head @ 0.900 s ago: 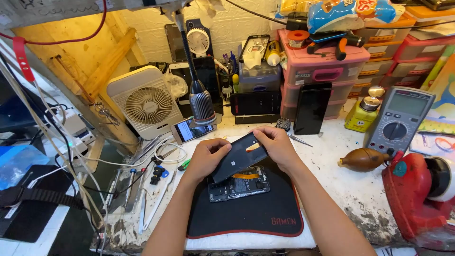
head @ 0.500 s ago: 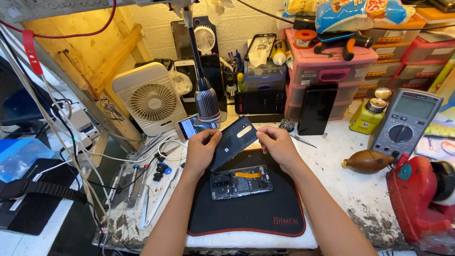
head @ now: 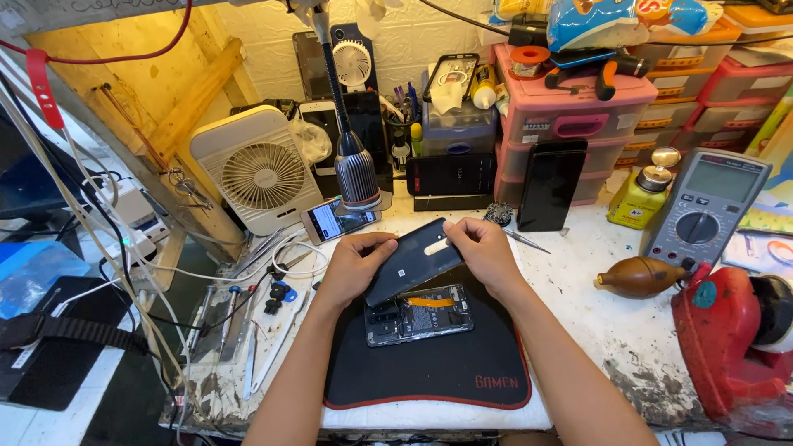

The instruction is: Disassembling and reassembling internal components and the back cover of a mobile phone on a repair bench.

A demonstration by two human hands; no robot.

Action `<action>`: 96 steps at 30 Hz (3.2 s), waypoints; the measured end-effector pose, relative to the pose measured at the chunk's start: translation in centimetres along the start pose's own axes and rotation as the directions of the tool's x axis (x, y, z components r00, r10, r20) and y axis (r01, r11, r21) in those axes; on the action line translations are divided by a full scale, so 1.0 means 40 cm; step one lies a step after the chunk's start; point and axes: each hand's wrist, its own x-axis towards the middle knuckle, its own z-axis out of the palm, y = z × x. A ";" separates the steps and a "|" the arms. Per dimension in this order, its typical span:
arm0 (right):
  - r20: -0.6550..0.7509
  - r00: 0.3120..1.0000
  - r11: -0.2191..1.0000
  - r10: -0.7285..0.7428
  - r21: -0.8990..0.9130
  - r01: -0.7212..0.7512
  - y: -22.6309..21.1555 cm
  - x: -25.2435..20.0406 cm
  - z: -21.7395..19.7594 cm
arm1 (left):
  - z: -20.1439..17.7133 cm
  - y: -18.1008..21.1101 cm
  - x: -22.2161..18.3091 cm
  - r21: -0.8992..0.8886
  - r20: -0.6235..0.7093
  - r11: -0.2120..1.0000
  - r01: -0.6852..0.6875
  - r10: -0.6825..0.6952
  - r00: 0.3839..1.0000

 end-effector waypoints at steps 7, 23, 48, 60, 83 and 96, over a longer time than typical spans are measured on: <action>0.037 0.999 0.998 -0.014 -0.062 0.016 0.007 -0.004 -0.002 | -0.010 0.025 -0.004 0.031 0.012 0.999 -0.013 0.012 1.000; 0.032 0.999 0.986 -0.040 -0.159 0.044 0.021 0.000 0.005 | -0.026 -0.008 0.012 0.081 -0.024 0.997 0.008 -0.006 1.000; 0.095 0.995 0.996 -0.024 -0.083 0.032 0.048 0.013 -0.001 | -0.032 -0.036 0.019 0.133 -0.044 0.964 -0.230 0.237 0.970; 0.073 0.996 0.998 0.056 0.026 -0.058 0.034 0.004 0.007 | -0.037 -0.041 0.021 0.130 -0.058 0.971 -0.201 0.210 0.976; 0.113 0.993 0.993 0.031 0.110 -0.044 0.086 0.033 0.007 | -0.025 -0.053 0.031 -0.035 -0.140 0.999 -0.032 0.027 0.990; 0.549 0.835 0.961 0.030 0.215 -0.176 0.080 -0.022 0.052 | 0.007 -0.104 0.038 -0.453 0.188 0.867 0.207 -0.134 0.973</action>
